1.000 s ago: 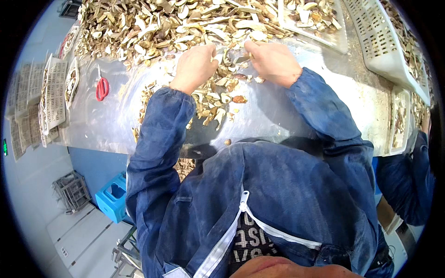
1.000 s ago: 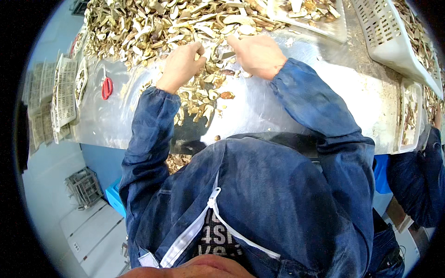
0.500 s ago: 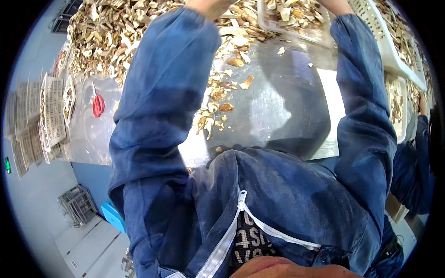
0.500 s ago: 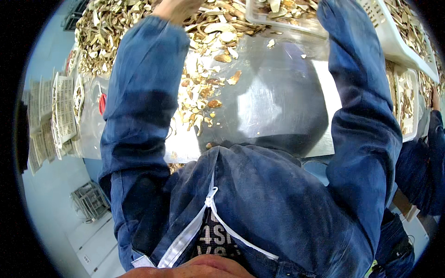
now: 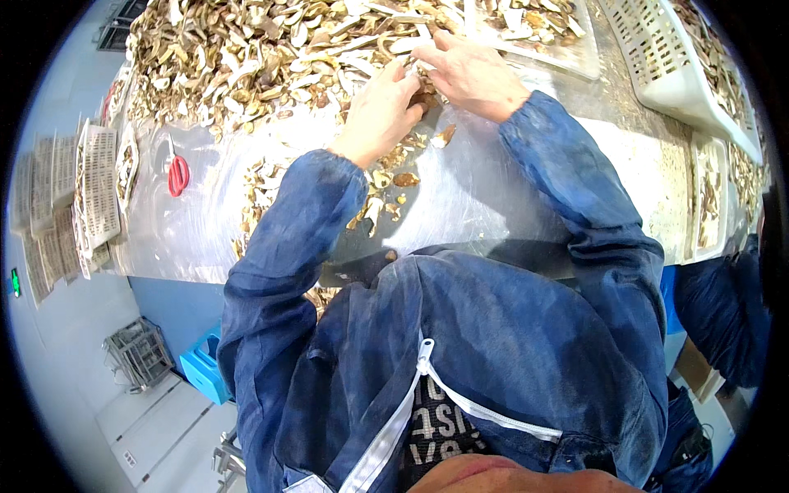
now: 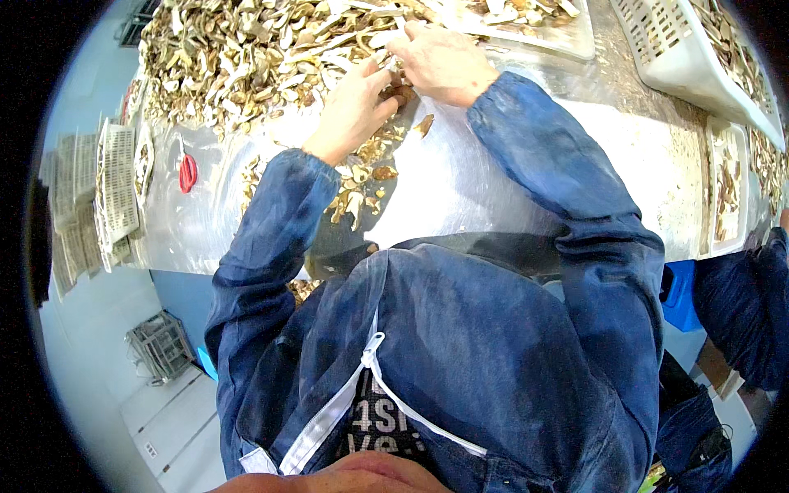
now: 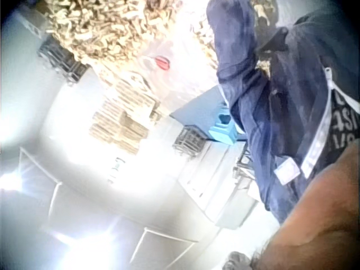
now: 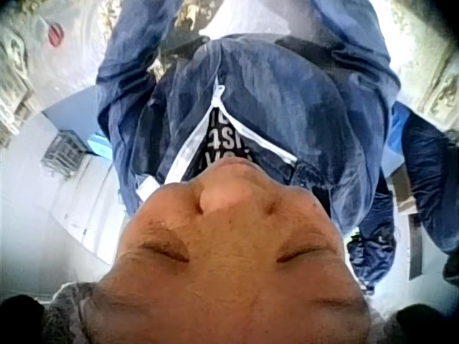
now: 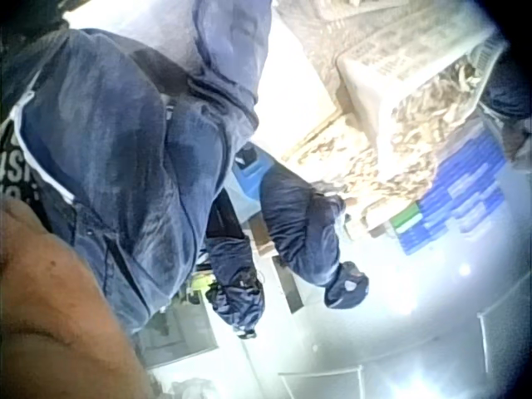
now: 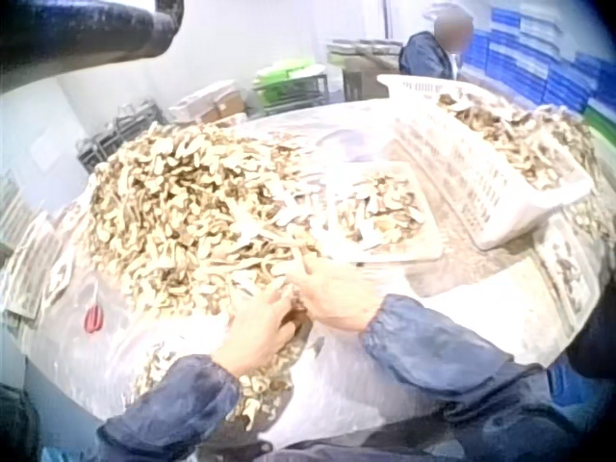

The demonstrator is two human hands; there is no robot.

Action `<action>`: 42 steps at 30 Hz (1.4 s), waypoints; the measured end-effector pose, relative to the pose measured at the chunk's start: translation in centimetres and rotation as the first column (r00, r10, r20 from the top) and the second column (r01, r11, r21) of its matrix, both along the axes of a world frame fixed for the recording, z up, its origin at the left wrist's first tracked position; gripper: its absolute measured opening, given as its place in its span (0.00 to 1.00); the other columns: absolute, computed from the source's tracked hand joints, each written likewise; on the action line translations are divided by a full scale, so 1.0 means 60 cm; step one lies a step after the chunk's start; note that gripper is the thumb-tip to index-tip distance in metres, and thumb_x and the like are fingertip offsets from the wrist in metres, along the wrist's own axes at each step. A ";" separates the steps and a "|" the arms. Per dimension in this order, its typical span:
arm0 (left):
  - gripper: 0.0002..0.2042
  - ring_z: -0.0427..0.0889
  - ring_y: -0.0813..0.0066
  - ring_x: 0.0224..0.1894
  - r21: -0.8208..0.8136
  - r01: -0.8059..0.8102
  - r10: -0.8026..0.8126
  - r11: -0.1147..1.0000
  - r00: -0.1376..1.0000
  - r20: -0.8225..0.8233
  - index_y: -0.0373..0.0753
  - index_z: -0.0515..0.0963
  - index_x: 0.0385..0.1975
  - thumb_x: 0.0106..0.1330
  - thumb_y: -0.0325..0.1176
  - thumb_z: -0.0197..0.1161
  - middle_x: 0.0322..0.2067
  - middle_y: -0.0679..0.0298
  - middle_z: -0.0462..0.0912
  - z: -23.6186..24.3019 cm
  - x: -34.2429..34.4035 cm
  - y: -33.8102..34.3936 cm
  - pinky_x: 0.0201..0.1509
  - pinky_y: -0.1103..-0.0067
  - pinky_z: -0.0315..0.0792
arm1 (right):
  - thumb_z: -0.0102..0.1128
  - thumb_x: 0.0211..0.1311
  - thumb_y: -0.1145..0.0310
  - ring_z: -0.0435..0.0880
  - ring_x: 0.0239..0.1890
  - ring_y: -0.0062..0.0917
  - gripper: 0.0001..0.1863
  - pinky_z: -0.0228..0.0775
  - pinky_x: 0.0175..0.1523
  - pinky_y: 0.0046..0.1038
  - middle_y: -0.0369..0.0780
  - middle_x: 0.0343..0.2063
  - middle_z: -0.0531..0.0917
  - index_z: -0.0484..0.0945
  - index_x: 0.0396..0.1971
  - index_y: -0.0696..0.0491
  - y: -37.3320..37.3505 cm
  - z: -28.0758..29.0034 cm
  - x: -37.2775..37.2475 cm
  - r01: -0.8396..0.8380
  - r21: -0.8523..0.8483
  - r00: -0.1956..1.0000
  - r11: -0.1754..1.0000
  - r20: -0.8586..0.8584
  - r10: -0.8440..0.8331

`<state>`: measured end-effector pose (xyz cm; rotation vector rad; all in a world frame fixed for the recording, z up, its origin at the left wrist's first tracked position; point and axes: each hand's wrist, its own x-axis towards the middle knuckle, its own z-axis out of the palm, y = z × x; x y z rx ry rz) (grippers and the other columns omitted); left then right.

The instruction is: The person sorts and separates pieces of dried mushrooms or bark on a stainless steel table, placing some into small white trays and others into a large bag on their lap.

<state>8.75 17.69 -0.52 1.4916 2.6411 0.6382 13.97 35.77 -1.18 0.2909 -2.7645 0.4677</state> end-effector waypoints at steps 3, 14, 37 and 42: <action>0.08 0.77 0.59 0.34 0.051 -0.001 -0.002 0.999 0.997 0.074 0.34 0.76 0.30 0.54 0.30 0.65 0.30 0.58 0.75 -0.002 -0.005 -0.006 0.39 0.68 0.73 | 0.57 0.56 0.71 0.78 0.42 0.41 0.13 0.73 0.45 0.38 0.46 0.40 0.75 0.74 0.43 0.54 -0.008 -0.015 -0.009 0.039 0.073 0.999 0.997 -0.008 -0.039; 0.03 0.74 0.88 0.27 0.207 -0.475 0.113 0.856 0.561 0.820 0.36 0.77 0.29 0.62 0.26 0.64 0.24 0.70 0.78 0.049 0.022 -0.214 0.31 0.89 0.68 | 0.55 0.56 0.72 0.77 0.33 0.40 0.06 0.70 0.38 0.37 0.43 0.30 0.73 0.70 0.32 0.55 -0.014 0.022 0.086 -0.107 -0.147 0.994 0.983 0.020 0.111; 0.07 0.76 0.62 0.28 0.090 -0.473 0.371 0.877 0.784 0.498 0.37 0.77 0.26 0.55 0.32 0.67 0.22 0.60 0.75 0.010 0.086 -0.195 0.34 0.69 0.71 | 0.53 0.57 0.67 0.81 0.26 0.36 0.13 0.73 0.32 0.34 0.42 0.27 0.80 0.75 0.41 0.56 -0.098 0.033 0.076 -0.051 -0.356 0.890 0.933 0.408 0.205; 0.04 0.78 0.65 0.27 0.123 -0.340 0.316 0.932 0.932 0.178 0.37 0.80 0.30 0.56 0.29 0.65 0.23 0.59 0.76 0.018 0.077 -0.183 0.31 0.72 0.72 | 0.54 0.55 0.69 0.80 0.31 0.42 0.10 0.73 0.35 0.38 0.46 0.28 0.79 0.72 0.37 0.56 -0.116 -0.010 0.073 -0.101 -0.065 0.976 0.993 0.188 0.111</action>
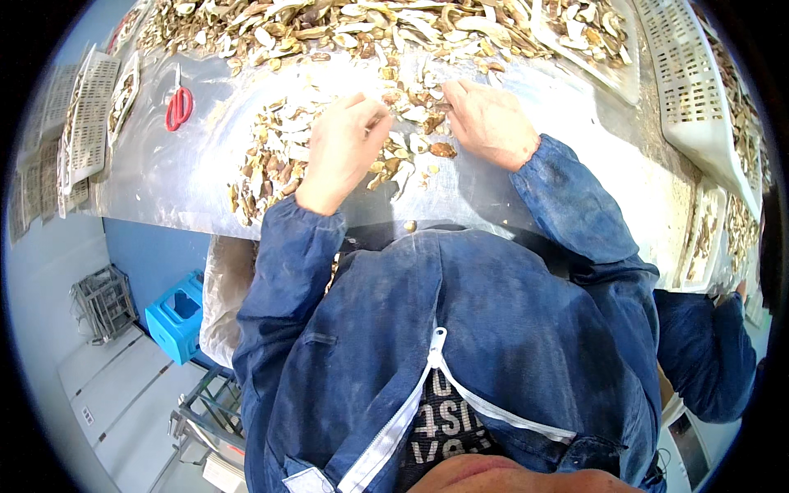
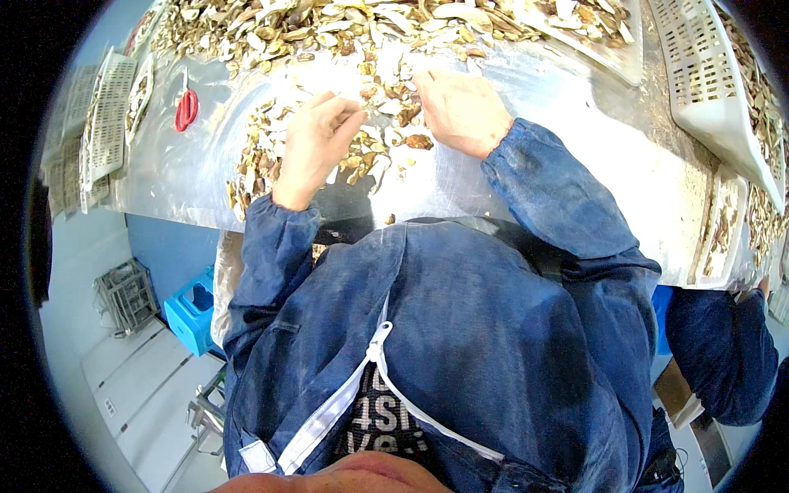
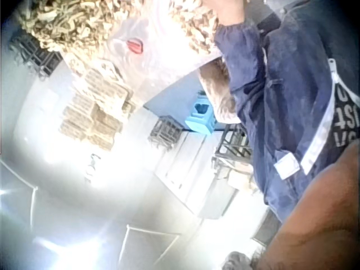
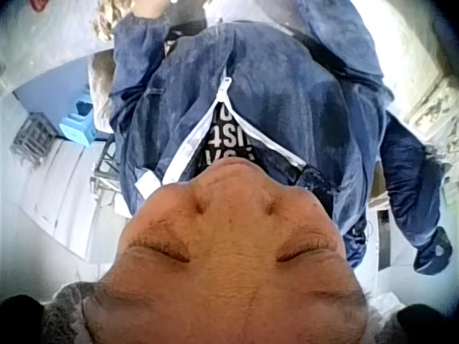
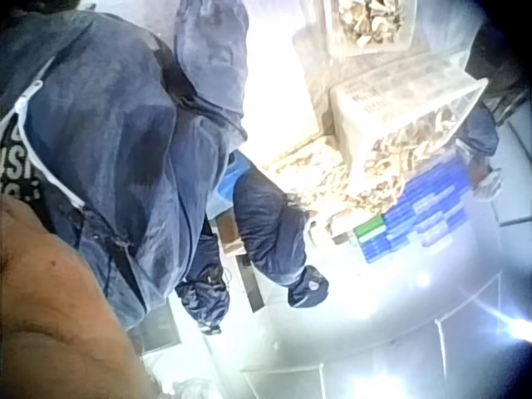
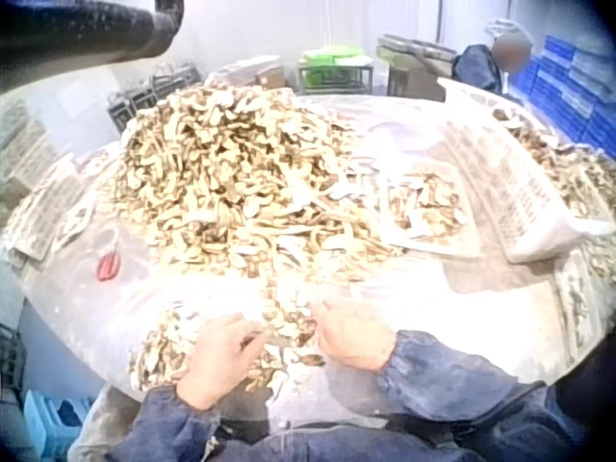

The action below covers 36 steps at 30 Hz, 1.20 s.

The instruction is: The person sorts and separates pieces of dried mushrooms or bark on a stainless steel table, placing some into small white trays and others into a large bag on their lap.

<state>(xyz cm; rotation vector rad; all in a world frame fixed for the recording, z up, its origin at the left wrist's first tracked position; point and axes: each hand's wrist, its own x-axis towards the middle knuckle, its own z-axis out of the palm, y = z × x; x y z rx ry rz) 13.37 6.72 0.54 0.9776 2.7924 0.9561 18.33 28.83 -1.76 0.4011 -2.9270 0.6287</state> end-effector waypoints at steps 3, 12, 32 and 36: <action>0.04 0.79 0.62 0.27 -0.016 0.037 -0.039 0.999 0.995 -0.096 0.38 0.80 0.31 0.57 0.28 0.64 0.26 0.58 0.77 -0.004 0.005 0.035 0.31 0.72 0.72 | 0.54 0.54 0.70 0.81 0.32 0.44 0.10 0.74 0.36 0.39 0.47 0.29 0.80 0.71 0.35 0.57 -0.004 0.006 -0.002 -0.007 -0.009 1.000 1.000 0.024 0.007; 0.03 0.72 0.83 0.25 0.192 0.109 -0.187 0.975 0.870 0.457 0.36 0.79 0.30 0.59 0.27 0.66 0.24 0.69 0.75 0.027 0.013 0.005 0.27 0.83 0.66 | 0.52 0.57 0.66 0.69 0.21 0.12 0.12 0.60 0.24 0.15 0.34 0.23 0.78 0.76 0.36 0.57 0.105 0.035 0.023 0.336 -0.938 0.831 0.082 0.337 0.442; 0.11 0.79 0.73 0.34 0.275 -0.315 0.129 0.908 0.836 0.534 0.36 0.81 0.42 0.66 0.35 0.59 0.27 0.67 0.80 0.026 -0.207 -0.129 0.39 0.78 0.72 | 0.49 0.58 0.73 0.82 0.33 0.41 0.06 0.74 0.36 0.40 0.45 0.27 0.80 0.72 0.33 0.57 -0.090 0.014 -0.192 -0.144 0.070 0.989 0.987 -0.036 0.146; 0.09 0.81 0.77 0.33 -0.366 -0.135 0.162 0.921 0.986 0.045 0.44 0.84 0.37 0.62 0.39 0.63 0.30 0.67 0.85 0.012 -0.200 -0.056 0.40 0.78 0.73 | 0.52 0.57 0.71 0.82 0.30 0.40 0.06 0.72 0.34 0.39 0.46 0.26 0.80 0.73 0.33 0.57 -0.081 0.003 -0.195 -0.160 0.063 0.987 0.985 0.002 0.160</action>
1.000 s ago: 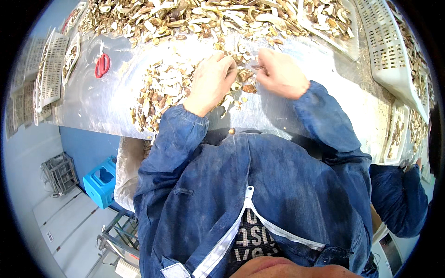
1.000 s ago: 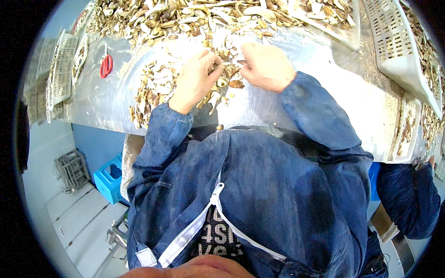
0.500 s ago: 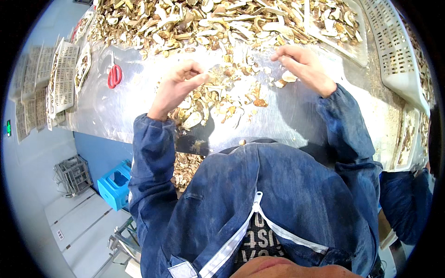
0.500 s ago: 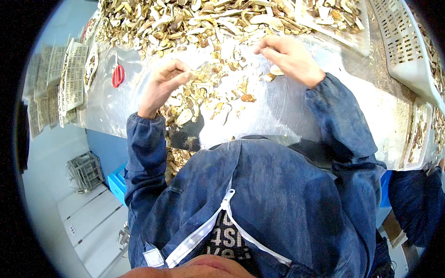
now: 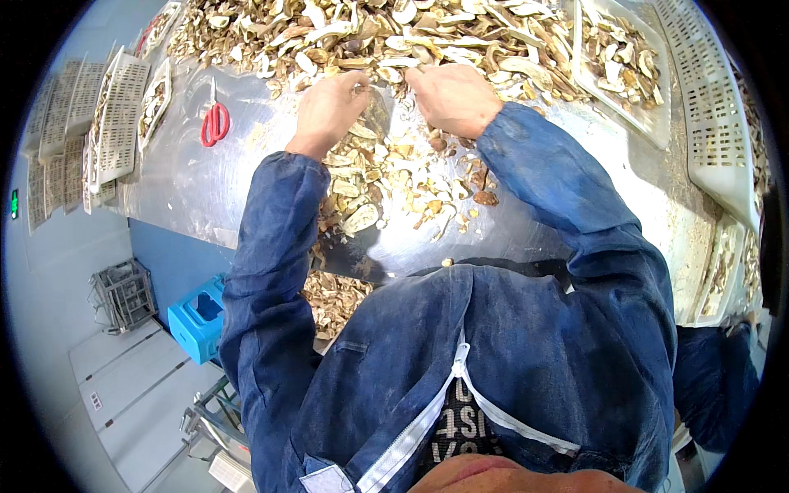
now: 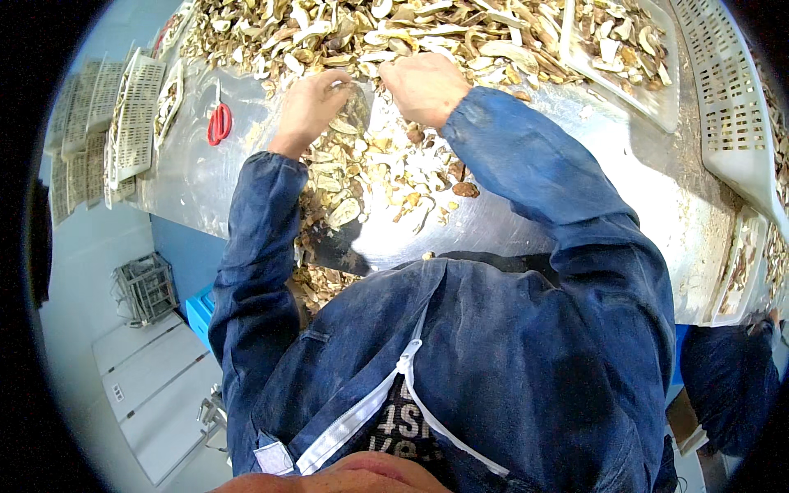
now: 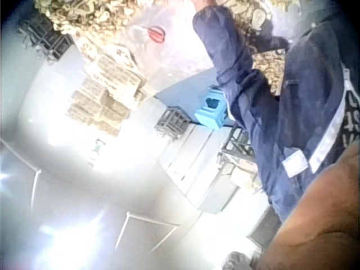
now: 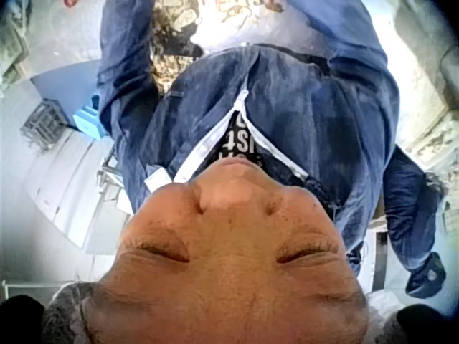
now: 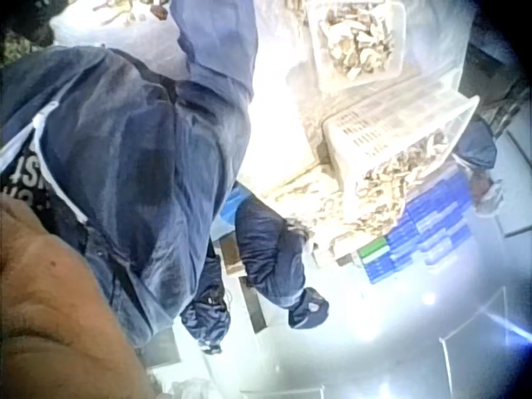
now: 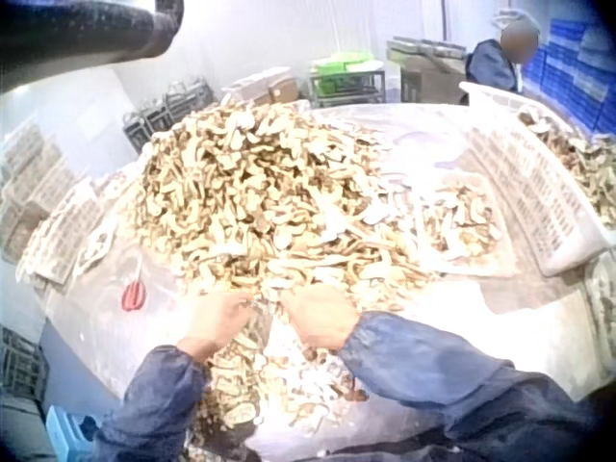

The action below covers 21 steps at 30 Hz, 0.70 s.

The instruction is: The person sorts and separates pieces of dried mushrooms or bark on a stainless steel table, placing some into small white trays and others into a large bag on their lap.

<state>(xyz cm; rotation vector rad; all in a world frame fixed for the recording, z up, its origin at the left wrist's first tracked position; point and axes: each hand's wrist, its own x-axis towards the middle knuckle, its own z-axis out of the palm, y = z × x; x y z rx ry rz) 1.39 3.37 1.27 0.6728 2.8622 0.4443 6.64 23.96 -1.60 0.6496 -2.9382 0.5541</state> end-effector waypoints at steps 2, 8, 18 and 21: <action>0.08 0.81 0.77 0.31 -0.162 0.074 -0.082 0.984 0.996 -0.044 0.45 0.83 0.34 0.60 0.40 0.64 0.28 0.67 0.85 -0.004 -0.001 0.006 0.39 0.78 0.74 | 0.52 0.57 0.70 0.80 0.26 0.33 0.06 0.70 0.30 0.35 0.42 0.23 0.78 0.73 0.30 0.57 0.022 0.018 0.017 0.091 -0.242 0.985 0.966 0.167 -0.051; 0.07 0.75 0.82 0.30 0.693 -0.469 -0.229 0.548 0.712 0.663 0.41 0.78 0.31 0.65 0.37 0.57 0.29 0.67 0.81 0.002 -0.010 -0.047 0.30 0.83 0.67 | 0.50 0.62 0.66 0.65 0.20 0.07 0.08 0.49 0.20 0.13 0.30 0.19 0.72 0.76 0.33 0.54 0.104 0.044 0.060 0.422 -0.864 0.774 0.273 0.501 0.388; 0.12 0.79 0.78 0.32 0.404 0.057 -0.185 0.913 0.940 0.286 0.35 0.81 0.40 0.64 0.36 0.59 0.38 0.60 0.85 0.007 0.034 0.020 0.37 0.79 0.75 | 0.50 0.60 0.67 0.80 0.27 0.45 0.08 0.70 0.33 0.45 0.48 0.21 0.81 0.73 0.36 0.53 0.041 0.007 0.068 0.102 -0.099 0.989 0.990 0.118 -0.091; 0.11 0.77 0.81 0.28 0.479 -0.168 0.052 0.862 0.968 0.247 0.35 0.81 0.37 0.62 0.35 0.60 0.31 0.62 0.84 0.004 0.029 -0.016 0.32 0.81 0.72 | 0.49 0.60 0.67 0.79 0.27 0.47 0.06 0.68 0.32 0.47 0.48 0.19 0.79 0.68 0.34 0.54 0.039 0.011 0.072 0.101 -0.040 0.988 0.994 0.122 -0.095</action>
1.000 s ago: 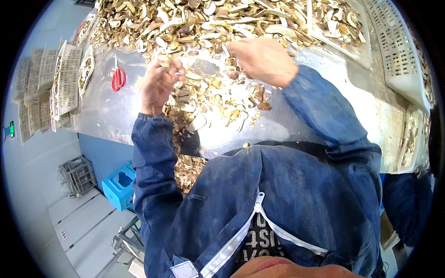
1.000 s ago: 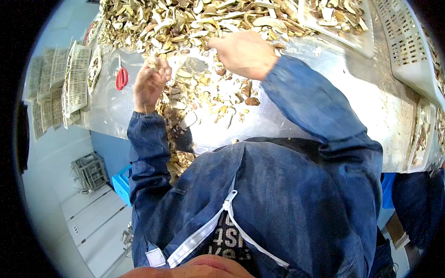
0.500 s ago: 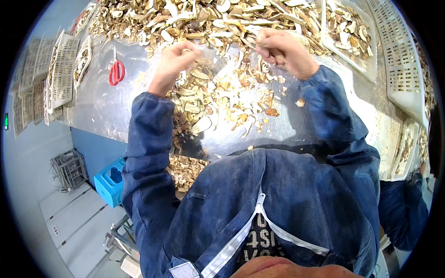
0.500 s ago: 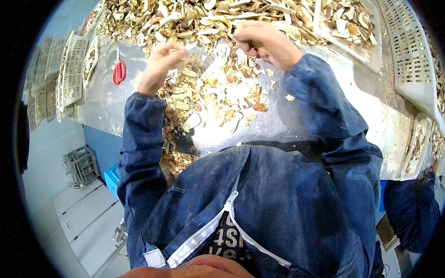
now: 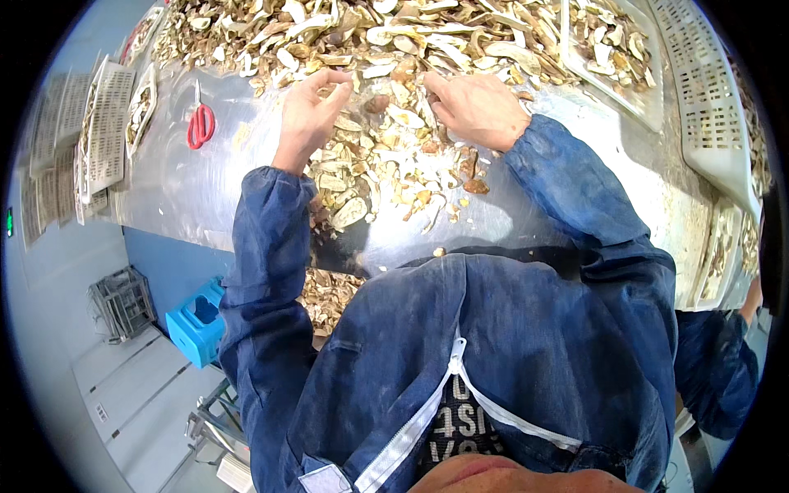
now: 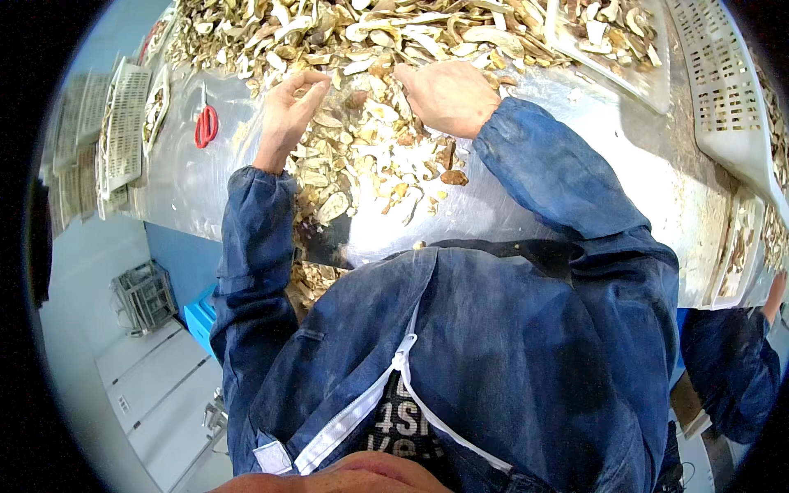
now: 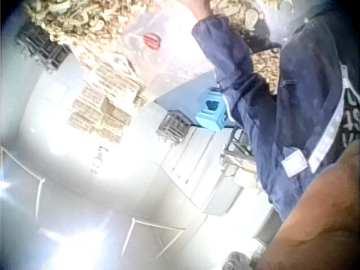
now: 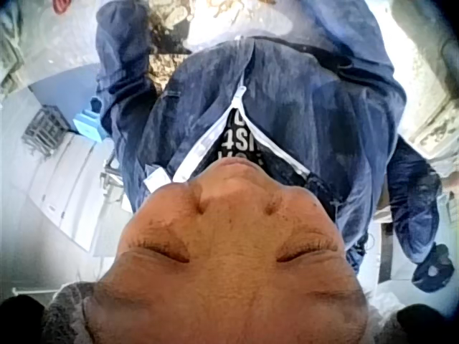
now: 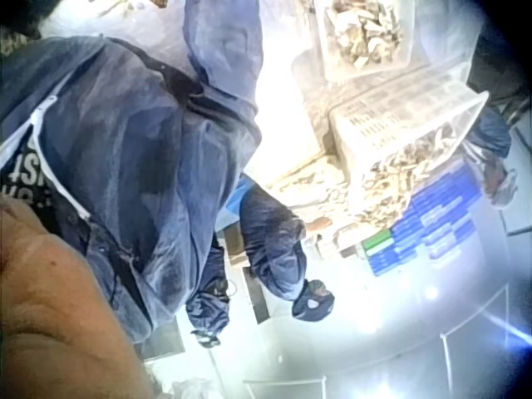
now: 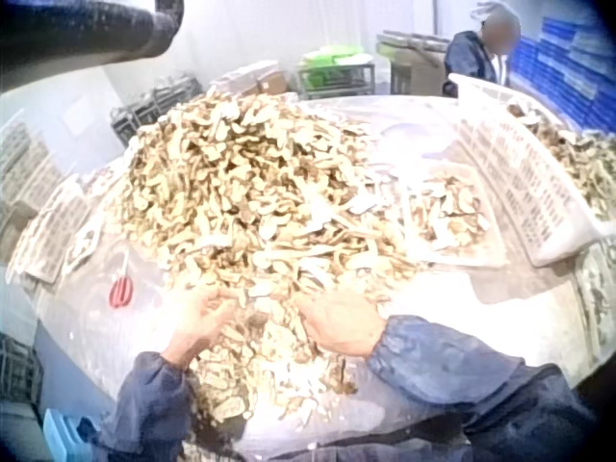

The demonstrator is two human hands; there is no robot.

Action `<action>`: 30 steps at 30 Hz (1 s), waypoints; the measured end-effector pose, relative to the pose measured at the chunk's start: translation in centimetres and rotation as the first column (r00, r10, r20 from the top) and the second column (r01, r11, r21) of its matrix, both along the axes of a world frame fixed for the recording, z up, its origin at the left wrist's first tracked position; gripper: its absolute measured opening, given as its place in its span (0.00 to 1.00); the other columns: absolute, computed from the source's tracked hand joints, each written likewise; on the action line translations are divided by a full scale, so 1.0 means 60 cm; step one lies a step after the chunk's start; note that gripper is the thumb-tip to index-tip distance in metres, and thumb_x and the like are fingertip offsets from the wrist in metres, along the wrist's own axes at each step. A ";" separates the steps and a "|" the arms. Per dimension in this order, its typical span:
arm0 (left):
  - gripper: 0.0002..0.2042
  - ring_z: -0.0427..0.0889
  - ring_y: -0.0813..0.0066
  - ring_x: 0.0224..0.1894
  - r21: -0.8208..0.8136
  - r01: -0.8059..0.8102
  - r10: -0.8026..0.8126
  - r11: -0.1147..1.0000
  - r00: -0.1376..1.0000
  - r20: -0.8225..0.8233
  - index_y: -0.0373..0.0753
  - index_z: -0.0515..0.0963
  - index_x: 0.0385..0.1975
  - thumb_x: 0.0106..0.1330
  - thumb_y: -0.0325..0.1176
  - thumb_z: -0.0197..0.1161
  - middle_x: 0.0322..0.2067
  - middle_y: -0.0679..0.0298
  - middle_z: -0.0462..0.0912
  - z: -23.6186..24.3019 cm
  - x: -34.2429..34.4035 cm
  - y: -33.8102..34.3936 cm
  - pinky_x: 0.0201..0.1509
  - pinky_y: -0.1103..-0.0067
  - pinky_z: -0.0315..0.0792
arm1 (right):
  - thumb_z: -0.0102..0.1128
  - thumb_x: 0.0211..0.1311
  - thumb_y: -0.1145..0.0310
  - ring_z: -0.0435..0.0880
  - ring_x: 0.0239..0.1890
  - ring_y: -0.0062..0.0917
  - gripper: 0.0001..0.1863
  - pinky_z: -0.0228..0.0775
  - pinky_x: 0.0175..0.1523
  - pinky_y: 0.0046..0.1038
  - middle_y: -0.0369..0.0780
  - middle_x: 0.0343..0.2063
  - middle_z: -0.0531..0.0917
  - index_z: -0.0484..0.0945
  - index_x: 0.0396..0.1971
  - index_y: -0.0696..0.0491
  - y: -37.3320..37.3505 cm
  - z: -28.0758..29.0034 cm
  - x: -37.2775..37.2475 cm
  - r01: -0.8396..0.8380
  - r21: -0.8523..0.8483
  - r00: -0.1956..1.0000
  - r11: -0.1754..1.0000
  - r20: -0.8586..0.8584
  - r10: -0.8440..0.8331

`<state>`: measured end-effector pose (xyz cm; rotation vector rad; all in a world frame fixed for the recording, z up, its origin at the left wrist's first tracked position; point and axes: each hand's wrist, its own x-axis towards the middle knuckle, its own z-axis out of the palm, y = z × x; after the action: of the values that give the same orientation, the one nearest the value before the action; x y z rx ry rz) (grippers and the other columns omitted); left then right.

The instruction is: The person sorts and separates pieces of dried mushrooms or bark on a stainless steel table, placing some into small white trays and others into a large bag on their lap.

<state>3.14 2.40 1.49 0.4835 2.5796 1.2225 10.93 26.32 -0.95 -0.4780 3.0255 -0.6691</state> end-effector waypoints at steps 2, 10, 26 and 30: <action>0.10 0.76 0.81 0.27 -0.013 0.041 -0.040 0.999 0.998 0.048 0.35 0.82 0.34 0.61 0.34 0.60 0.27 0.64 0.83 0.005 0.010 -0.002 0.31 0.82 0.70 | 0.49 0.60 0.68 0.78 0.27 0.49 0.06 0.67 0.32 0.48 0.49 0.20 0.78 0.68 0.34 0.54 -0.003 0.003 0.001 0.009 0.033 1.000 0.999 0.027 -0.010; 0.10 0.81 0.78 0.31 -0.307 0.361 -0.413 0.881 0.902 -0.124 0.43 0.82 0.43 0.64 0.36 0.62 0.37 0.68 0.86 -0.004 0.058 0.048 0.35 0.78 0.76 | 0.53 0.58 0.71 0.59 0.17 0.07 0.08 0.47 0.21 0.14 0.30 0.20 0.72 0.76 0.36 0.55 0.073 0.016 0.034 0.363 -0.930 0.874 0.049 0.358 0.329; 0.09 0.81 0.70 0.35 -0.270 0.268 -0.269 0.925 0.962 0.034 0.40 0.75 0.35 0.64 0.39 0.60 0.29 0.60 0.84 -0.015 0.022 0.023 0.36 0.73 0.72 | 0.51 0.59 0.66 0.80 0.28 0.47 0.09 0.69 0.35 0.44 0.51 0.23 0.80 0.71 0.30 0.58 -0.027 -0.022 -0.005 0.154 -0.254 0.979 0.955 0.168 -0.113; 0.06 0.61 0.88 0.18 0.588 -0.049 -0.320 0.807 0.802 0.505 0.39 0.75 0.33 0.68 0.33 0.53 0.25 0.68 0.78 0.003 0.000 -0.041 0.21 0.88 0.56 | 0.46 0.66 0.65 0.65 0.15 0.14 0.10 0.58 0.21 0.21 0.31 0.15 0.68 0.73 0.29 0.53 0.055 0.028 0.019 0.360 -0.761 0.806 0.539 0.545 0.230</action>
<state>3.17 -0.07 1.69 0.3204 1.5950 1.7640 12.04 29.64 0.72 -0.0625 1.9246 -1.8927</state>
